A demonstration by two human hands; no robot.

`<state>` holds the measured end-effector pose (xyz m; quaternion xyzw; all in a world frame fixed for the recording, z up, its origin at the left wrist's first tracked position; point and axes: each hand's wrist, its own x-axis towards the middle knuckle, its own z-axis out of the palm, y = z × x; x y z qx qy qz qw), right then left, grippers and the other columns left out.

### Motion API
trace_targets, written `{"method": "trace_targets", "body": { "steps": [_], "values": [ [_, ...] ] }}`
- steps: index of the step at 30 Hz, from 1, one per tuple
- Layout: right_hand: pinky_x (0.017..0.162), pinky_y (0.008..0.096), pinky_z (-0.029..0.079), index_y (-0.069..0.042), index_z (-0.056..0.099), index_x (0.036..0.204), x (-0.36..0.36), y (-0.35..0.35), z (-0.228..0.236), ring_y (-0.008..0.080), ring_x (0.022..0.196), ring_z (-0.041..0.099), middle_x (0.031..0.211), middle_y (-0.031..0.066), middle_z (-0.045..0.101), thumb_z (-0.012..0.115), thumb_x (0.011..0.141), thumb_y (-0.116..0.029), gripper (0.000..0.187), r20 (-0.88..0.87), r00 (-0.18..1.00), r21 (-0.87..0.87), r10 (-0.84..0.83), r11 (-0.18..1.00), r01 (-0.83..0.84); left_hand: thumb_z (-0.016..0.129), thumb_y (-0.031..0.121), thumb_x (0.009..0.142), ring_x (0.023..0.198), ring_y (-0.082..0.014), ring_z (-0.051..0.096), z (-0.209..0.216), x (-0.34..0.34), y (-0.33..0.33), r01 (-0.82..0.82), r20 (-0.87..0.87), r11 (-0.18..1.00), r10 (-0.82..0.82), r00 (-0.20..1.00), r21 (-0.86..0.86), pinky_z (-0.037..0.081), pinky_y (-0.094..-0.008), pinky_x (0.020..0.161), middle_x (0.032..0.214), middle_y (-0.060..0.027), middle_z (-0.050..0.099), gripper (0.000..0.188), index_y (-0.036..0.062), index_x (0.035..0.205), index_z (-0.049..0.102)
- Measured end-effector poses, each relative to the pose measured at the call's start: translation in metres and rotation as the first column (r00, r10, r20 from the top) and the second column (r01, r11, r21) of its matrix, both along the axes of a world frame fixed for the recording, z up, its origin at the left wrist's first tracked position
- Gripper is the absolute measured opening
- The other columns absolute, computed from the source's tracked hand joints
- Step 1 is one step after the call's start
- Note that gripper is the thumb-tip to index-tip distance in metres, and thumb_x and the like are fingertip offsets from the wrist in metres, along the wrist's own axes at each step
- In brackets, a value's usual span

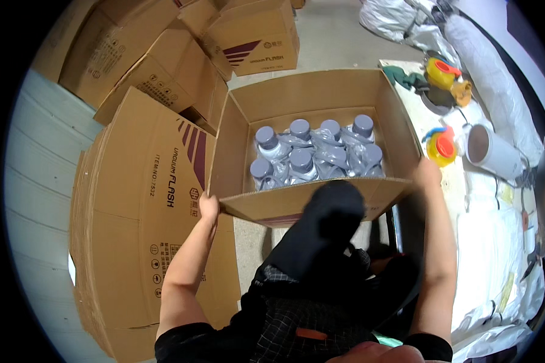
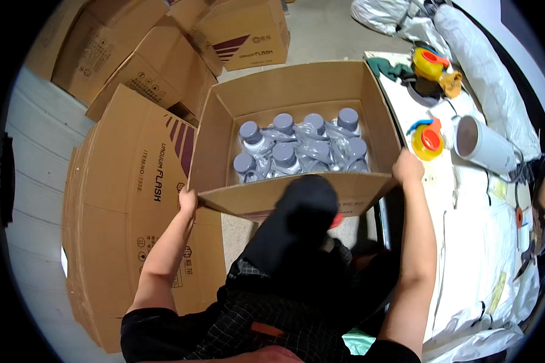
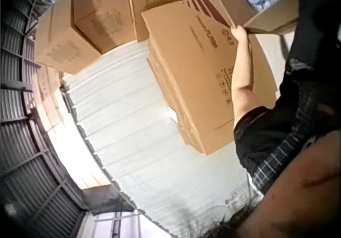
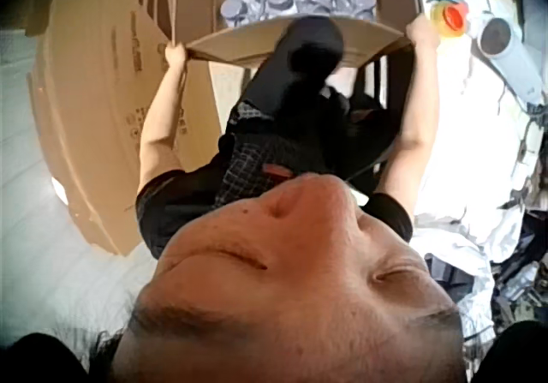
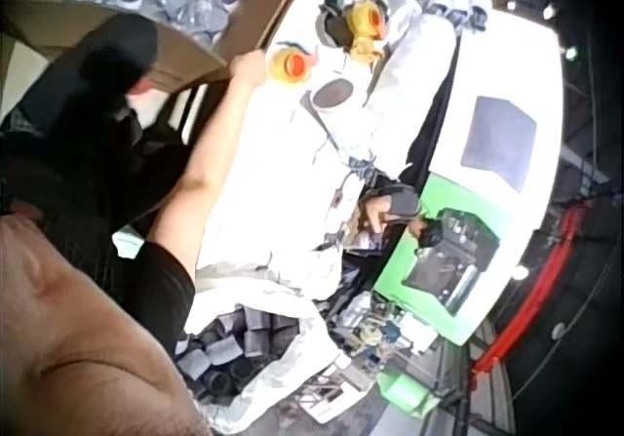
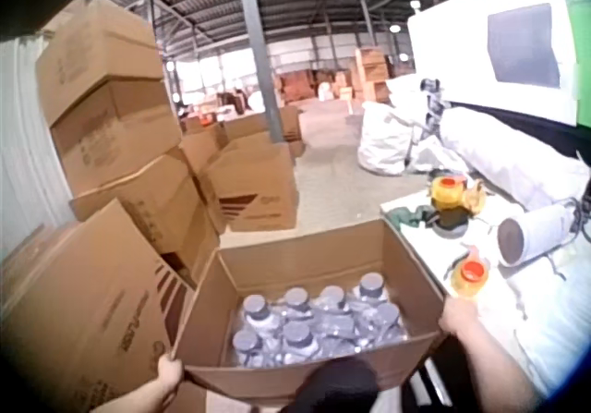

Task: The person assembles gray plastic components by attaching circular lids to cylindrical containers. They pick up a container and a lid, fit them together, and place the assembled unit into a cardboard box. The process is repeated multiple times in a repetitive assembly line fashion.

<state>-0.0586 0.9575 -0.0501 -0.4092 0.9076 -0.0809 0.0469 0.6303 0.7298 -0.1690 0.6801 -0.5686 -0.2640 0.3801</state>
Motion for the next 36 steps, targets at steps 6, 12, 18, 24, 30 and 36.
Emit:
{"method": "trace_targets", "body": {
  "steps": [6, 12, 18, 24, 30, 36],
  "values": [
    [0.069, 0.0484, 0.058, 0.0, 0.063, 0.102, 0.08, 0.068, -0.072, 0.0391, 0.076, 0.071, 0.082, 0.0208, 0.071, 0.061, 0.088, -0.011, 0.018, -0.209, 0.975, -0.04, 0.081, 0.995, -0.091, 0.047, -0.001, 0.084, 0.091, -0.0282, 0.069, 0.042, -0.073, -0.105, 0.164, -0.024, 0.986, -0.163, 0.986, 0.01, 0.056, -0.0387, 0.073, 0.104, -0.0197, 0.07, 0.041, -0.0023, 0.124, 0.058],
    [0.067, 0.0494, 0.057, 0.002, 0.058, 0.094, 0.208, 0.073, -0.044, 0.0416, 0.07, 0.069, 0.069, 0.0224, 0.066, 0.066, 0.089, -0.023, 0.027, 0.043, 0.976, -0.096, 0.212, 0.974, -0.207, 0.063, -0.002, 0.087, 0.128, -0.0221, 0.054, 0.054, -0.013, -0.236, 0.79, 0.089, 0.549, -0.832, 0.547, 0.275, 0.044, -0.0332, 0.108, 0.139, -0.006, 0.059, 0.073, 0.01, 0.154, 0.037],
    [0.097, 0.0429, 0.046, 0.004, 0.05, 0.134, 0.11, -0.029, -0.027, 0.0359, 0.109, 0.061, 0.116, 0.0231, 0.061, 0.051, 0.101, -0.044, 0.058, 0.481, 0.866, -0.546, 0.135, 0.819, 0.176, 0.077, 0.049, 0.082, 0.15, -0.0294, 0.031, 0.112, -0.079, -0.275, 0.671, -0.052, 0.354, -0.862, 0.505, 0.652, 0.026, -0.0399, 0.122, 0.161, -0.0196, 0.035, 0.114, 0.002, 0.162, 0.011],
    [0.123, 0.0546, 0.017, -0.001, 0.031, 0.156, 0.213, -0.179, -0.142, 0.0456, 0.152, 0.018, 0.161, 0.0268, 0.025, 0.072, 0.083, -0.054, 0.099, 0.117, 0.834, -0.192, 0.54, 0.836, -0.514, 0.051, 0.066, 0.095, 0.156, -0.034, 0.01, -0.005, -0.302, -0.283, 0.761, 0.326, 0.575, -0.812, 0.485, 0.301, 0.01, -0.046, 0.126, 0.169, -0.0188, 0.012, 0.101, 0.0003, 0.161, 0.012],
    [0.122, 0.0617, 0.012, -0.005, 0.038, 0.154, 0.258, -0.247, -0.216, 0.0443, 0.153, 0.014, 0.164, 0.0249, 0.019, 0.073, 0.075, -0.062, 0.103, 0.087, 0.828, -0.129, 0.554, 0.83, -0.543, 0.06, 0.053, 0.093, 0.157, -0.0355, 0.008, -0.064, -0.295, -0.269, 0.69, 0.68, 0.631, -0.681, 0.272, 0.356, 0.011, -0.0522, 0.125, 0.168, -0.0192, 0.013, 0.096, -0.0011, 0.159, 0.017],
    [0.122, 0.0627, 0.012, -0.006, 0.034, 0.155, 0.265, -0.24, -0.206, 0.0454, 0.152, 0.016, 0.163, 0.0245, 0.022, 0.078, 0.074, -0.053, 0.103, 0.188, 0.807, -0.178, 0.56, 0.827, -0.533, 0.069, 0.037, 0.092, 0.136, -0.0386, 0.05, 0.098, -0.197, -0.156, 0.997, 0.579, 0.001, -0.814, 0.046, -0.077, 0.037, -0.0525, 0.116, 0.149, -0.0229, 0.048, 0.072, -0.0015, 0.147, 0.044]
  ]
}}
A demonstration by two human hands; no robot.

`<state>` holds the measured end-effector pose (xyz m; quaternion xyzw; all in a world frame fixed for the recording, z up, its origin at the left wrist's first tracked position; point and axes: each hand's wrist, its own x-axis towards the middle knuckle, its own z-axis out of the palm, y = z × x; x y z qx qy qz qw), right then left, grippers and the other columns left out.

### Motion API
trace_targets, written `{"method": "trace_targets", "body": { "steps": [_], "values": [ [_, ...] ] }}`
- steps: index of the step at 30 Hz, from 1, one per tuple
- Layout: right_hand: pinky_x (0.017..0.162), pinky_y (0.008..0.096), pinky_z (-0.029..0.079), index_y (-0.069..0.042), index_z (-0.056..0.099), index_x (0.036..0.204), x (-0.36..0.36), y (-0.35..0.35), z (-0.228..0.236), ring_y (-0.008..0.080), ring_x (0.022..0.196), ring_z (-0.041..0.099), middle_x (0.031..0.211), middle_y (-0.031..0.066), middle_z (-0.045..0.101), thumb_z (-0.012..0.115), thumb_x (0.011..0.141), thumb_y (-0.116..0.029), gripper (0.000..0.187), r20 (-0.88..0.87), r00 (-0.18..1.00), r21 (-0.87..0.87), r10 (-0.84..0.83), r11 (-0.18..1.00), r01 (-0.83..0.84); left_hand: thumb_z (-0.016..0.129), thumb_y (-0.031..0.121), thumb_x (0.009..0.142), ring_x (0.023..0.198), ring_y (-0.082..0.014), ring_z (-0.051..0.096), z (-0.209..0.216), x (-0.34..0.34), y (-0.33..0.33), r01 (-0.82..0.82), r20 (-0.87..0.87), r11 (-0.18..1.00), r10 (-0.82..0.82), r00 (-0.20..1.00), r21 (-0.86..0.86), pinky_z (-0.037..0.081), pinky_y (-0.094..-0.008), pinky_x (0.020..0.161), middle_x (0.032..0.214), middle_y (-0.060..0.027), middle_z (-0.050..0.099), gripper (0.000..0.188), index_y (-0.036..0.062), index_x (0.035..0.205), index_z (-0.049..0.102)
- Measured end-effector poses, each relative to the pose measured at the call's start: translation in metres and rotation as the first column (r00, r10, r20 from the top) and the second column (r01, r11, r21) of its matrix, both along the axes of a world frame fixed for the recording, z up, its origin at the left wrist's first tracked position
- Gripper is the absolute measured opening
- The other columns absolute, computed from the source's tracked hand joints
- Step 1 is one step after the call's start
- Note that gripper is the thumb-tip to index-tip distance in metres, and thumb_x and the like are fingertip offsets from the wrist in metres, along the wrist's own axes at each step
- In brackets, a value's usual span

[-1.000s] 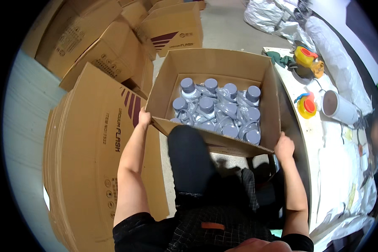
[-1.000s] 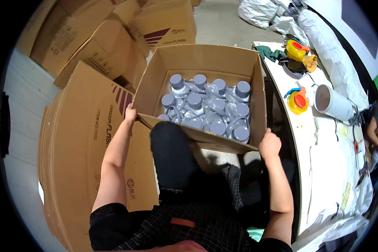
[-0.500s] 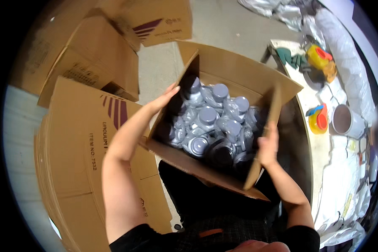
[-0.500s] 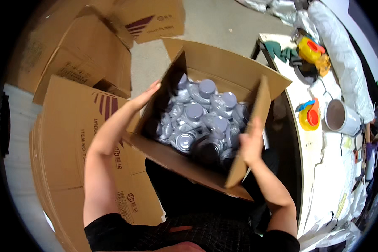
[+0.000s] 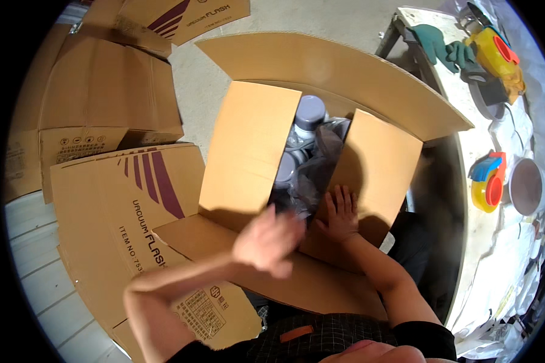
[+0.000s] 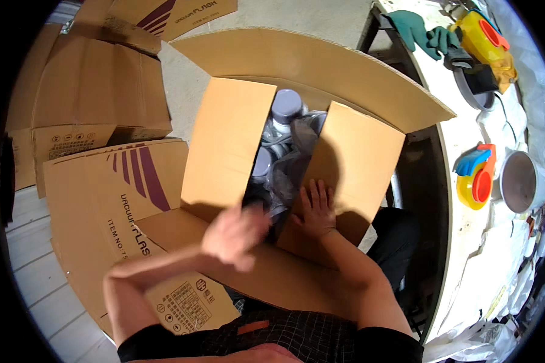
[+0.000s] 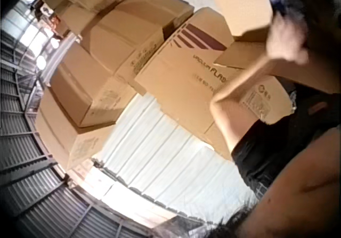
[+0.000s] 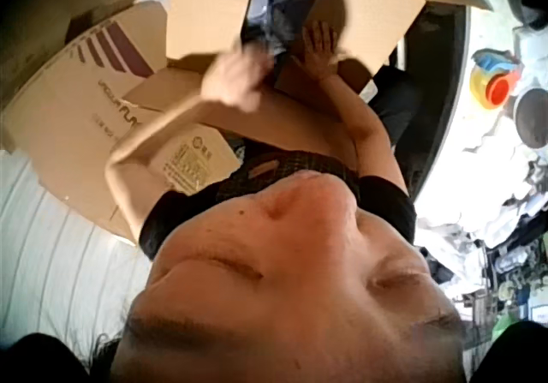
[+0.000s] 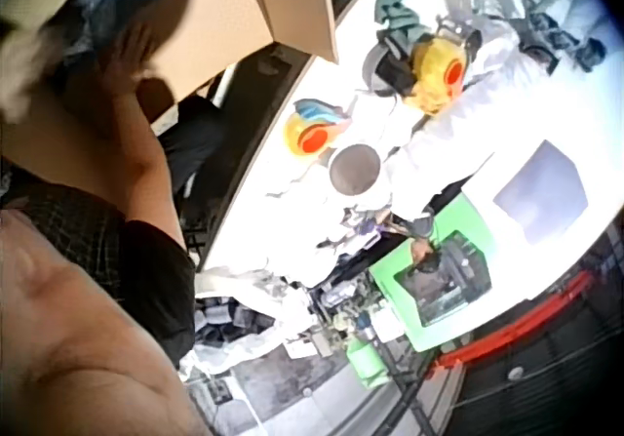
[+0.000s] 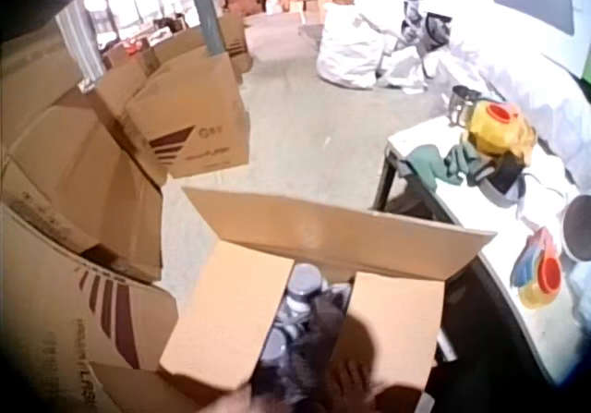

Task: The person assembles gray plastic components by attaching circular lids to cylindrical containers. They pick up a container and a lid, fit them together, and place the assembled unit into a cardboard box. The process is repeated multiple times in a repetitive assembly line fashion.

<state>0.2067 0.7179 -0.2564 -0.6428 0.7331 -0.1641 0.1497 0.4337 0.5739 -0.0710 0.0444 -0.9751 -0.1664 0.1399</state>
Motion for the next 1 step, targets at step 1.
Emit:
{"method": "trace_targets", "body": {
  "steps": [1],
  "values": [
    [0.121, 0.0627, 0.013, -0.006, 0.032, 0.155, -0.0025, -0.0029, -0.0008, 0.046, 0.151, 0.016, 0.162, 0.0248, 0.022, 0.081, 0.073, -0.05, 0.106, 0.008, 1.0, -0.015, 0.007, 1.0, -0.007, 0.069, 0.037, 0.092, 0.136, -0.0386, 0.05, 0.009, -0.0008, -0.004, -0.008, -0.007, 1.0, 0.008, 1.0, -0.004, 0.037, -0.0525, 0.116, 0.149, -0.0229, 0.048, 0.072, -0.0015, 0.147, 0.044]
  ]
}}
